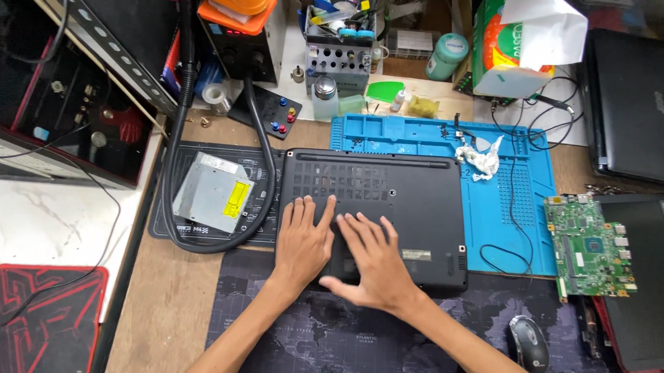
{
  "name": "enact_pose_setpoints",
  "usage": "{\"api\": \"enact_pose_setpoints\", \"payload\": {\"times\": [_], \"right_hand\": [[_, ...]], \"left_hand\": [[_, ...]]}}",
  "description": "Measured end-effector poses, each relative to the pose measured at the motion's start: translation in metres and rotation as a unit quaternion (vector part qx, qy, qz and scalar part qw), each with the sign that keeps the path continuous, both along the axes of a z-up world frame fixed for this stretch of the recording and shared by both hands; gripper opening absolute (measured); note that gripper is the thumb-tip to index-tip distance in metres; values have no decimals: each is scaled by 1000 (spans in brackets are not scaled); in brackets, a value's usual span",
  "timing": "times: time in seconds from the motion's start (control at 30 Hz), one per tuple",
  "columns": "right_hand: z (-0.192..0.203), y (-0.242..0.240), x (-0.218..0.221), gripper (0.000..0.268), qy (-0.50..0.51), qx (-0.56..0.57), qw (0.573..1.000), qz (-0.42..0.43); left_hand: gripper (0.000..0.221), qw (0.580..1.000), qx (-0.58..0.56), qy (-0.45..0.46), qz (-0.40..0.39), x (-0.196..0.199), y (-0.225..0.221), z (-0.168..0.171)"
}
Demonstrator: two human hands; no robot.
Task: Disassembling a laptop by removing screws and the optical drive
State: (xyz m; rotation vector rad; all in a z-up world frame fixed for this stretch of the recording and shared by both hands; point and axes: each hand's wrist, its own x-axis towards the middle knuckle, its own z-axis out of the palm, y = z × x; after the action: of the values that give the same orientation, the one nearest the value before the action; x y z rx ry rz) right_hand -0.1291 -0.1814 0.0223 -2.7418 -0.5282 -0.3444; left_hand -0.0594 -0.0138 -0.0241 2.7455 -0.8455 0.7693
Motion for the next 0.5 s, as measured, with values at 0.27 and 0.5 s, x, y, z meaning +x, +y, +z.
{"api": "enact_pose_setpoints", "payload": {"times": [0.27, 0.5], "right_hand": [[-11, -25, 25, 66, -1, 35, 996, -81], [-10, -11, 24, 59, -85, -45, 992, -81]], "left_hand": [[44, 1000, -10, 14, -4, -4, -7, 2], [48, 997, -20, 44, -57, -1, -4, 1]]}}
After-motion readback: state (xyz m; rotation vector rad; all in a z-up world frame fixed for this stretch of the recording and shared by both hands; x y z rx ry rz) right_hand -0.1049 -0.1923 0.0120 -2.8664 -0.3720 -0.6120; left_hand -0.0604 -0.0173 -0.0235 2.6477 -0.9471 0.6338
